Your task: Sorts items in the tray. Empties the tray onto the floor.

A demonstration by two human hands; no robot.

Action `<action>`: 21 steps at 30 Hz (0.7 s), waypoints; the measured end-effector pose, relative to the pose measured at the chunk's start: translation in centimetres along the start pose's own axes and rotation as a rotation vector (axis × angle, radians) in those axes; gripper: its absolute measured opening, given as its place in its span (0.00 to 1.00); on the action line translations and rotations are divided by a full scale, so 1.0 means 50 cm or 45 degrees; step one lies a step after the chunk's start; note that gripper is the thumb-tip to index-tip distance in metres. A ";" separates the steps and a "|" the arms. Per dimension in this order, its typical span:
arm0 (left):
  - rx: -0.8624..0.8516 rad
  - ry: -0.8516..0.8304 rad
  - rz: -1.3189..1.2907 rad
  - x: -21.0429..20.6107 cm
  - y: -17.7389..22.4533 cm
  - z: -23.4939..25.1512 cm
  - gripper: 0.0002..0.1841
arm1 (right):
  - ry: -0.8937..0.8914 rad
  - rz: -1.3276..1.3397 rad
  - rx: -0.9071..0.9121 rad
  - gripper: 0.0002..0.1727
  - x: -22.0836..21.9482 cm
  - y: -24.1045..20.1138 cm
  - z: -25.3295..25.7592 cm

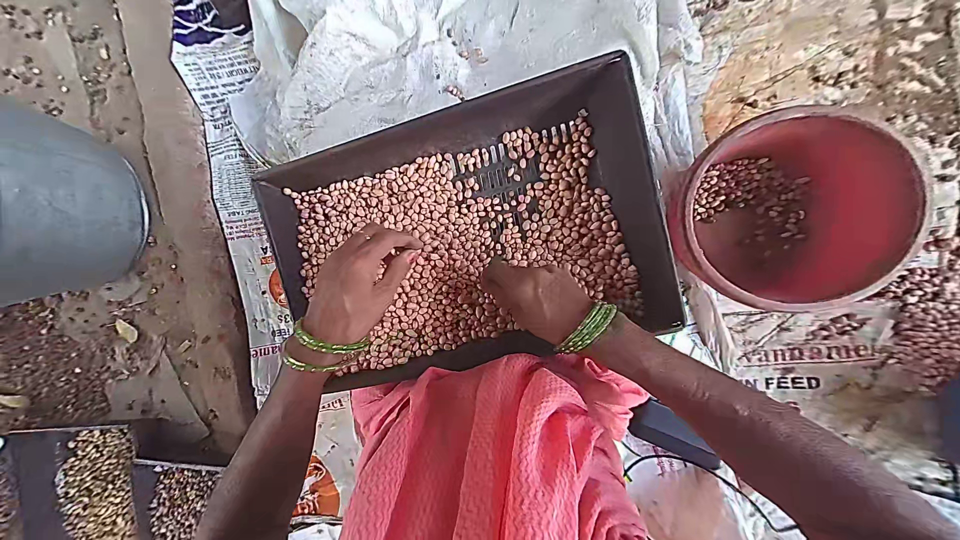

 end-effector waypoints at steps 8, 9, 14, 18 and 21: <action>0.136 0.085 0.049 0.056 -0.028 -0.078 0.14 | -0.085 -0.504 0.057 0.06 -0.016 -0.064 0.021; 0.151 0.022 0.045 0.051 -0.022 -0.081 0.15 | -0.142 -0.478 0.011 0.07 -0.012 -0.062 0.025; 0.403 -0.501 0.138 0.006 0.033 -0.080 0.23 | -0.161 0.754 -0.019 0.09 0.040 0.019 0.003; 0.420 -0.917 0.157 -0.086 0.120 -0.027 0.38 | -0.339 1.905 0.031 0.13 0.108 0.089 -0.068; 0.282 -0.815 -0.105 -0.155 0.159 0.037 0.40 | -0.164 1.951 0.108 0.13 0.146 0.106 -0.108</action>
Point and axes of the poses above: each hand's wrist, its own z-axis towards the middle knuckle, its own x-axis out of the back of the hand, y = z × x, the point moved 1 cm from there along z, towards the middle knuckle, and after that the axes turned 1 degree about -z, right-handed, at the moved point
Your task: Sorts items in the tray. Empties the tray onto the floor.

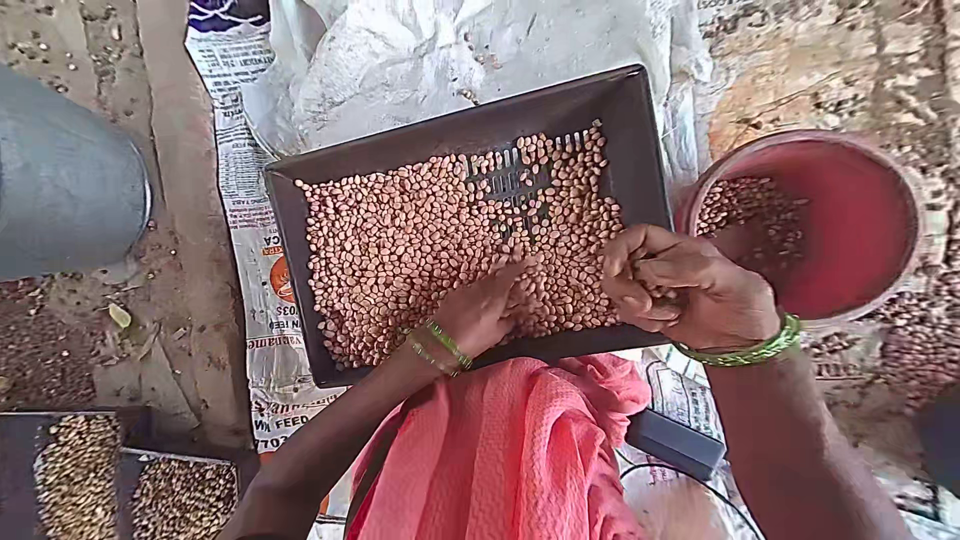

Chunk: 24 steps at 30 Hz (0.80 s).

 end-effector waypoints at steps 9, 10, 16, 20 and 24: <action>0.001 0.497 0.283 0.166 -0.095 -0.069 0.34 | 0.400 -0.176 0.218 0.28 0.012 -0.030 -0.015; 0.072 0.440 0.370 0.168 -0.109 -0.078 0.35 | 0.439 -0.216 0.194 0.28 0.010 -0.022 -0.009; 0.119 0.183 0.344 0.132 -0.083 0.040 0.38 | 0.472 -1.114 0.030 0.17 -0.046 0.046 0.019; -0.128 0.496 0.226 0.172 -0.057 0.115 0.32 | 0.342 -1.937 0.022 0.14 -0.063 0.096 0.082; -0.359 0.799 0.040 0.231 -0.055 0.064 0.27 | 0.218 -2.339 0.102 0.14 -0.070 0.138 0.140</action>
Point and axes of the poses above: each hand's wrist, its own z-axis towards the middle knuckle, its own x-axis out of the back of the hand, y = z × x, the point moved 1 cm from there along z, towards the middle knuckle, and after that the axes turned 1 degree about -z, right-handed, at the moved point
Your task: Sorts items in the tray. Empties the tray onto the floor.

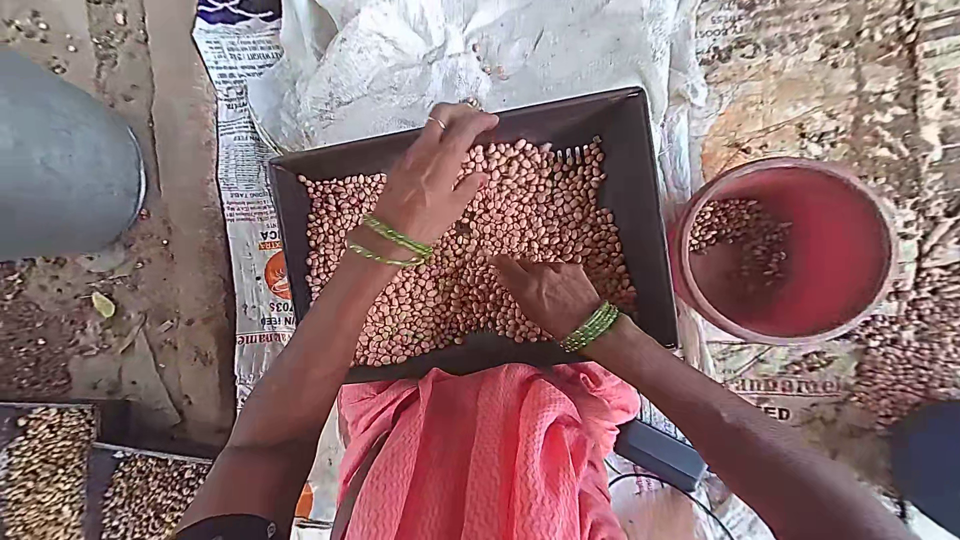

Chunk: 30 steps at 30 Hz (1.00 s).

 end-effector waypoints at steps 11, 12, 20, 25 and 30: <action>0.076 -0.293 0.068 -0.042 -0.057 -0.120 0.11 | -0.406 -0.036 -0.190 0.14 0.024 -0.027 0.055; 0.075 -0.328 0.086 -0.060 -0.059 -0.122 0.12 | -0.361 -0.025 -0.204 0.13 0.022 -0.022 0.052; -0.067 -0.235 0.080 -0.093 -0.040 -0.138 0.11 | -0.097 0.156 -0.506 0.21 0.073 0.075 -0.005; -0.055 -0.351 0.147 -0.133 -0.009 -0.158 0.18 | -0.033 0.266 -0.263 0.16 0.049 0.036 0.011; -0.165 -0.373 0.042 -0.171 0.055 -0.275 0.14 | -0.100 0.303 -0.198 0.14 0.070 0.028 0.004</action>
Point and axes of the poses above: each hand's wrist, its own z-axis towards the middle knuckle, its own x-axis out of the back of the hand, y = z × x, the point moved 1 cm from there along z, towards the middle knuckle, and after that the axes turned 1 degree about -z, right-handed, at the moved point
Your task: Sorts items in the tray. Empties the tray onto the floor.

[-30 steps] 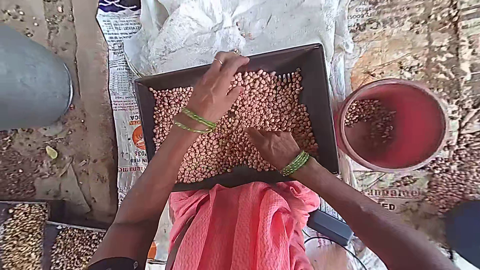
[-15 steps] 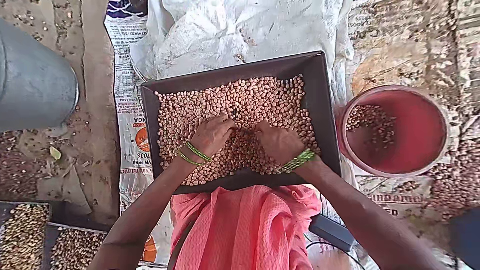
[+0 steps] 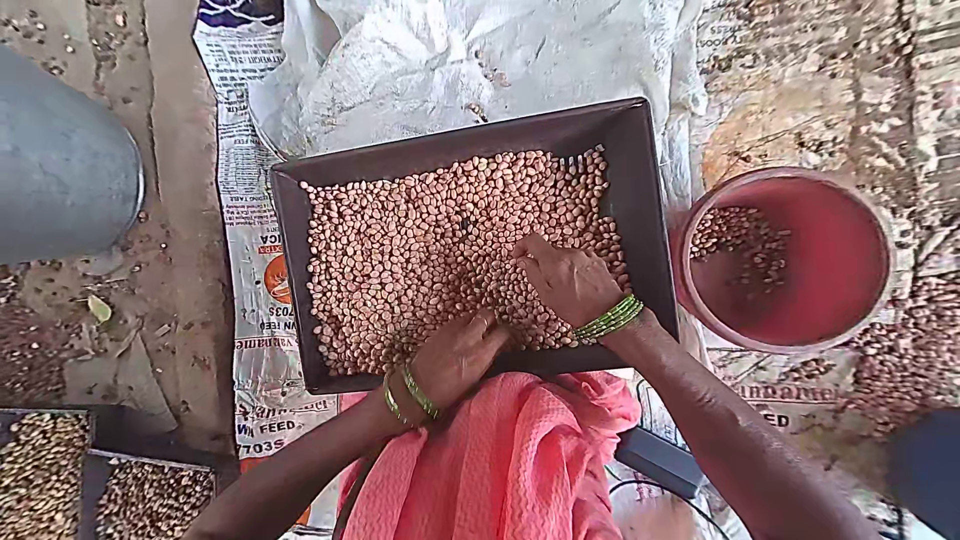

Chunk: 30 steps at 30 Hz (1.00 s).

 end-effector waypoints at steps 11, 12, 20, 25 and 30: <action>0.283 0.080 0.052 0.168 -0.079 -0.011 0.14 | 0.006 -0.374 0.244 0.07 -0.087 -0.030 0.038; 0.297 0.115 0.076 0.167 -0.092 0.010 0.13 | -0.027 -0.365 0.216 0.06 -0.083 -0.035 0.040; -0.040 0.140 0.269 0.098 -0.152 0.108 0.10 | -0.208 -0.361 -0.181 0.11 0.013 0.004 0.001; -0.035 0.002 0.350 0.111 -0.154 0.110 0.10 | -0.066 0.001 0.084 0.12 -0.026 -0.014 0.011; 0.113 0.025 0.191 0.146 -0.163 0.112 0.11 | -0.125 -0.246 0.338 0.16 -0.100 -0.053 0.058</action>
Point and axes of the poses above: each hand's wrist, its own z-axis towards the middle knuckle, its own x-axis out of the back of the hand, y = z × x, the point moved 1 cm from there along z, towards the middle knuckle, and after that the axes turned 1 degree about -z, right-handed, at the moved point
